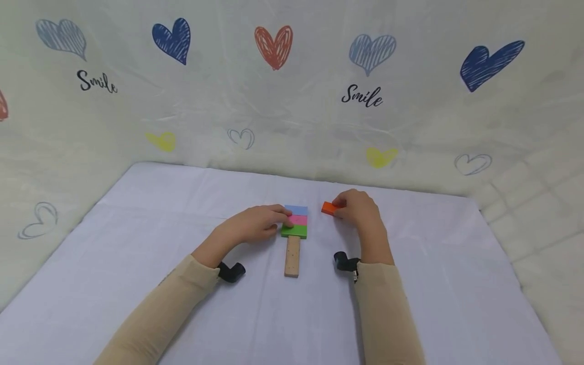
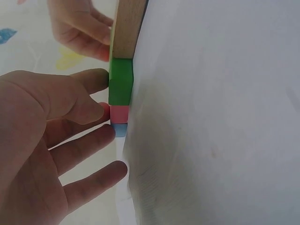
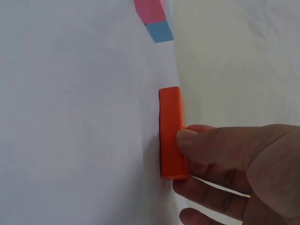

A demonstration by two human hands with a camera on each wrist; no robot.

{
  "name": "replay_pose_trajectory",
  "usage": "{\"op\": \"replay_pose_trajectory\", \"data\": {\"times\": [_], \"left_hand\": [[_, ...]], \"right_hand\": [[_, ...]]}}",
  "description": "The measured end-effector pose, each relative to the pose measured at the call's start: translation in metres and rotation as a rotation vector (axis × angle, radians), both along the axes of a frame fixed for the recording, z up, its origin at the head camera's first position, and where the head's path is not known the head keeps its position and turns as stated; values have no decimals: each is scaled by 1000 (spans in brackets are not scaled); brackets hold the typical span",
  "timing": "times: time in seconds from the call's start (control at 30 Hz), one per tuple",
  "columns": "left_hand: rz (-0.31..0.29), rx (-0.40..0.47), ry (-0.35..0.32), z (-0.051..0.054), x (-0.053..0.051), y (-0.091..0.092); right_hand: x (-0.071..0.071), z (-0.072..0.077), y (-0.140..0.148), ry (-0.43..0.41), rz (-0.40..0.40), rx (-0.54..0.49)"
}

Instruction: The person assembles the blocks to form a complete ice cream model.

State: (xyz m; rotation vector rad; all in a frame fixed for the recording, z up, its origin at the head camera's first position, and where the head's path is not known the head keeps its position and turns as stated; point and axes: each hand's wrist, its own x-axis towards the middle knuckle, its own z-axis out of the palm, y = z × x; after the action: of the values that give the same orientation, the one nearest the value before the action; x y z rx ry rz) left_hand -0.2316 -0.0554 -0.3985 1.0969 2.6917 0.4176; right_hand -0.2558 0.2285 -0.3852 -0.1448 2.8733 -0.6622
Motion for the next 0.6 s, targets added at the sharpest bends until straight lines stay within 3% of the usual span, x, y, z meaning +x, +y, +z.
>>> {"op": "replay_pose_trajectory", "data": {"times": [0.17,0.6], "left_hand": [[-4,-1,-5,-2,1,0],[-6,-5,6,-2,0,-1]], "right_hand": [[-2,-2,-5,-19,-3,-34],[-6,-7,-11,47,37,6]]}}
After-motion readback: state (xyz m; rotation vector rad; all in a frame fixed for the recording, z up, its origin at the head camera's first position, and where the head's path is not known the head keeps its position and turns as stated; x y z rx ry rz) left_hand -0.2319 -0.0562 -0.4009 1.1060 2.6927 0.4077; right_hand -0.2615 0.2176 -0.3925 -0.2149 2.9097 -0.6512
